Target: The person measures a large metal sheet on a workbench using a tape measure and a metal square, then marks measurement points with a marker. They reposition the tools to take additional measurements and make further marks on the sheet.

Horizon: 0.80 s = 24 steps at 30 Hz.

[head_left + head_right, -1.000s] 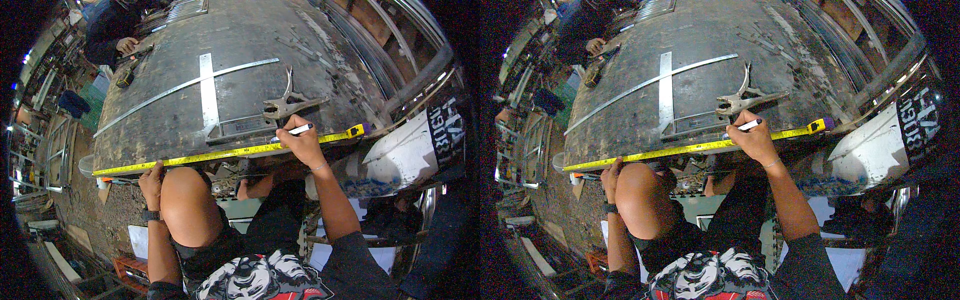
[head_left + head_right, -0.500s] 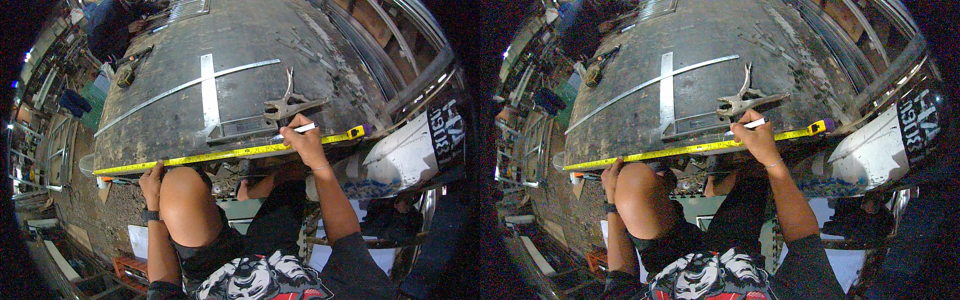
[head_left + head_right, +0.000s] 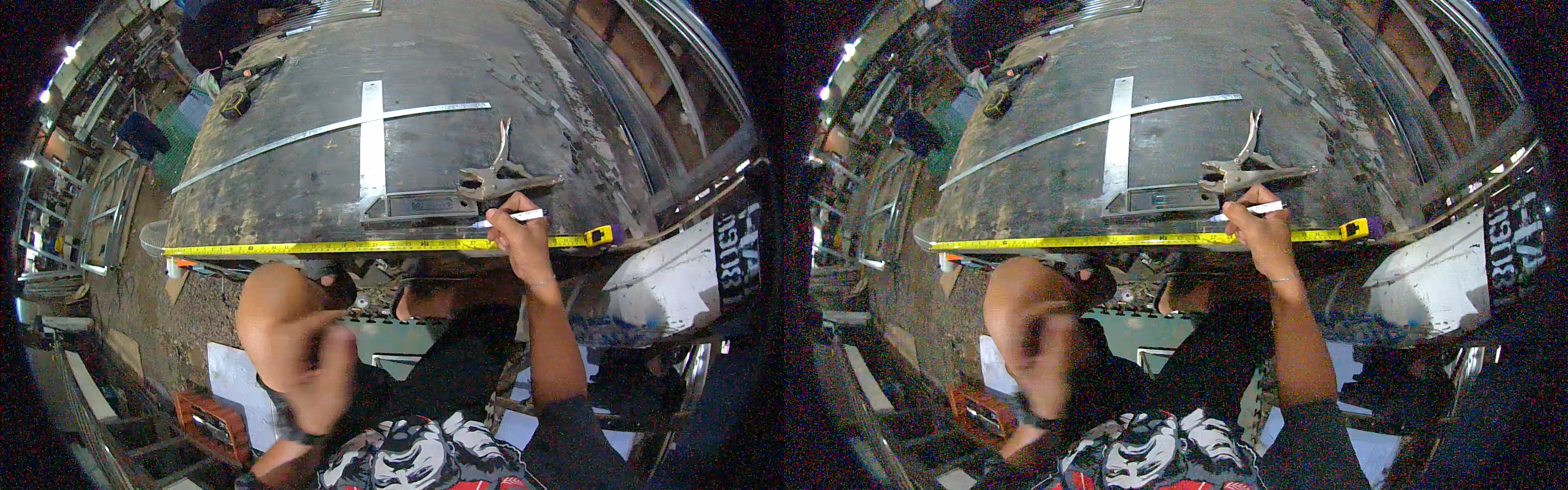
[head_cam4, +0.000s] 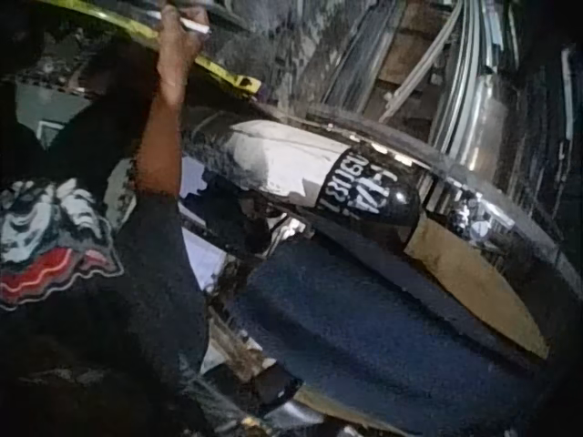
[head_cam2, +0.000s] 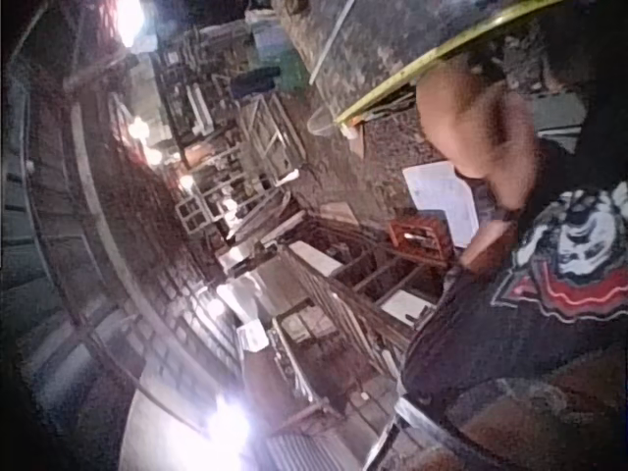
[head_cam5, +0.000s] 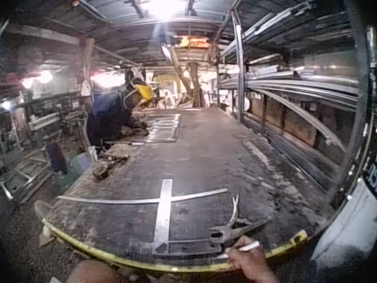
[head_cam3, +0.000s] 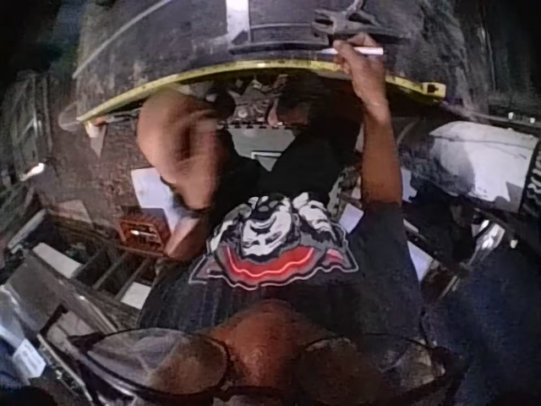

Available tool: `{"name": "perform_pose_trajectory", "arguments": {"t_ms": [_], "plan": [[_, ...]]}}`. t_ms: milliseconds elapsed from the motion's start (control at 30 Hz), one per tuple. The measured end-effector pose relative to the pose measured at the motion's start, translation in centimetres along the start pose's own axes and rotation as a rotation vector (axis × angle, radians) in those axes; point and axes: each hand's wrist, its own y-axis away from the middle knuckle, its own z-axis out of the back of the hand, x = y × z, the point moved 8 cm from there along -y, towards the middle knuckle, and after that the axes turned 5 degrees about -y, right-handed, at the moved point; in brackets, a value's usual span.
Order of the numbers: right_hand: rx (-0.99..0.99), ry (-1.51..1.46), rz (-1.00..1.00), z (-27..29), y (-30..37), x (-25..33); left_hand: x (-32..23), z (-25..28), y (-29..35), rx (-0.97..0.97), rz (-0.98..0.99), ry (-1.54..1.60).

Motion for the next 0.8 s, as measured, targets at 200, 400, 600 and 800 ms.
{"name": "perform_pose_trajectory", "arguments": {"t_ms": [200,400,600,800], "plan": [[0.029,-0.014,-0.018,0.2,0.0,0.1,7.6,-25.6,12.0,0.770,0.254,0.261],[0.005,-0.027,-0.003,0.3,0.1,0.2,20.1,-39.1,21.8,0.855,-0.013,0.161],[0.011,-0.045,-0.003,0.1,-0.2,0.0,25.4,-45.4,24.2,0.620,0.101,0.477],[-0.008,-0.067,-0.009,0.4,-0.2,-0.2,20.8,-42.9,18.2,0.685,0.077,0.145]]}}
